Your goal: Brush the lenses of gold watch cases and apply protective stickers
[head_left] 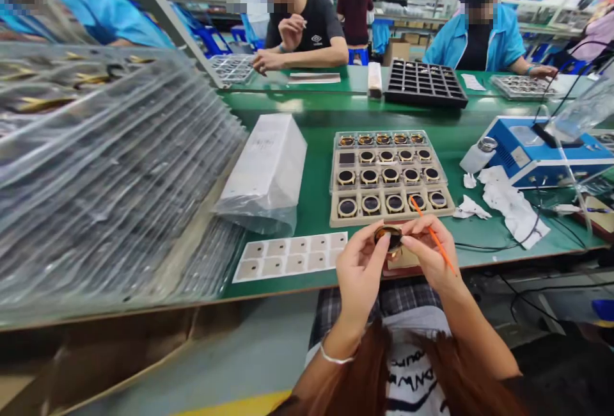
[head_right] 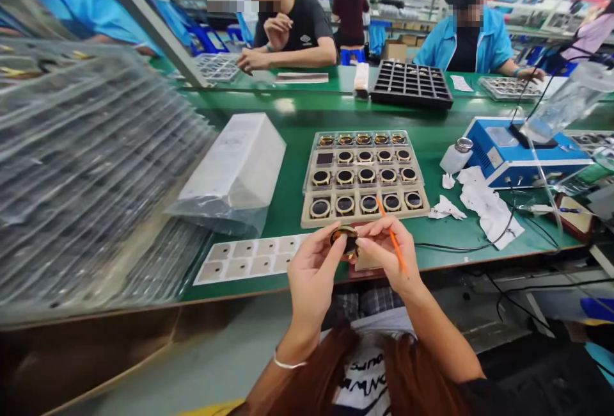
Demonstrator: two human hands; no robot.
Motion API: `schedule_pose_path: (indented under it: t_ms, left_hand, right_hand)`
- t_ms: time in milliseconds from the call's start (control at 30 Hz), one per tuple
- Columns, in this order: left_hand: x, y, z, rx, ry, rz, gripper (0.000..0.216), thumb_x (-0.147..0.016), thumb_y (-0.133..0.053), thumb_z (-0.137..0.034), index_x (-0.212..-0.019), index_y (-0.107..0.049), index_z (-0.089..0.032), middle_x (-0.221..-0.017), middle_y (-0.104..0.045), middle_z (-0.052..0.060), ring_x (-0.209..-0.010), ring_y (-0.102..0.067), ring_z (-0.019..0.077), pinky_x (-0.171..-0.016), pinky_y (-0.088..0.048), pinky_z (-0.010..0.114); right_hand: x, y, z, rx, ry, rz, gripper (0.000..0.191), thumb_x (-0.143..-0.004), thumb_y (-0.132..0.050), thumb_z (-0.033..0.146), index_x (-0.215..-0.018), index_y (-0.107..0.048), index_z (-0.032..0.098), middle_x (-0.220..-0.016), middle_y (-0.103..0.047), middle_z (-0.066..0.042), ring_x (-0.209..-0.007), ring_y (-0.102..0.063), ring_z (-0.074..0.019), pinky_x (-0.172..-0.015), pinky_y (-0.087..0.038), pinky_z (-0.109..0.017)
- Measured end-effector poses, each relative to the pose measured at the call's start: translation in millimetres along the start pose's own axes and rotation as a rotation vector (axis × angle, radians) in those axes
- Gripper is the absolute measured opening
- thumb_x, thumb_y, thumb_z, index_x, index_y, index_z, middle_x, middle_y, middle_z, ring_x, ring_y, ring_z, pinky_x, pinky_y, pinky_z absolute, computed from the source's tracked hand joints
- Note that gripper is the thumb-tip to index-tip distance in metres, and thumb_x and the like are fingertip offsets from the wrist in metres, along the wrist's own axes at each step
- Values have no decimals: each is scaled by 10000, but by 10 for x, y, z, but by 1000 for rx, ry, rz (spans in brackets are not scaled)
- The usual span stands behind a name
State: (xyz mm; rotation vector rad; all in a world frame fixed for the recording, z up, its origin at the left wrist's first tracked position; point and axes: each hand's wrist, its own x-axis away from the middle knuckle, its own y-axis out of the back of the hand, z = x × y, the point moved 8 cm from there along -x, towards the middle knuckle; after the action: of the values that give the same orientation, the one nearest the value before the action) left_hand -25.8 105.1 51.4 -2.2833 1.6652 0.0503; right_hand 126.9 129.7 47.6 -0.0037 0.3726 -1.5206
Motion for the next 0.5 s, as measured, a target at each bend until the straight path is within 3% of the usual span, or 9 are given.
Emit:
schedule_pose_path:
  t_ms: [233, 367, 500]
  left_hand:
    - [48, -90, -91, -26, -67, 15, 250, -851, -736, -369, -996, -758, -166, -885, -771, 57, -681, -722, 146, -603, -621, 220]
    - [93, -151, -208, -83, -152, 62, 259, -944, -613, -378, -1014, -753, -171, -969, -774, 73, -798, -745, 168, -666, -629, 228]
    - [144, -150, -194, -107, -163, 52, 206, -910, -670, -322, -1007, -725, -148, -959, -765, 81, -841, -748, 187, -702, -629, 241]
  right_hand:
    - [19, 0, 75, 5, 49, -35, 301, -776, -795, 366, -813, -522, 245, -826, -656, -4, -723, -638, -158, -629, -566, -286]
    - [25, 35, 60, -31, 36, -91, 300, -757, -812, 312, -799, -523, 241, -817, -633, 4, -757, -630, -148, -690, -554, -273]
    - [43, 7, 59, -55, 12, -64, 303, -765, -808, 293, -782, -511, 238, -804, -616, 14, -744, -615, -141, -664, -540, -255]
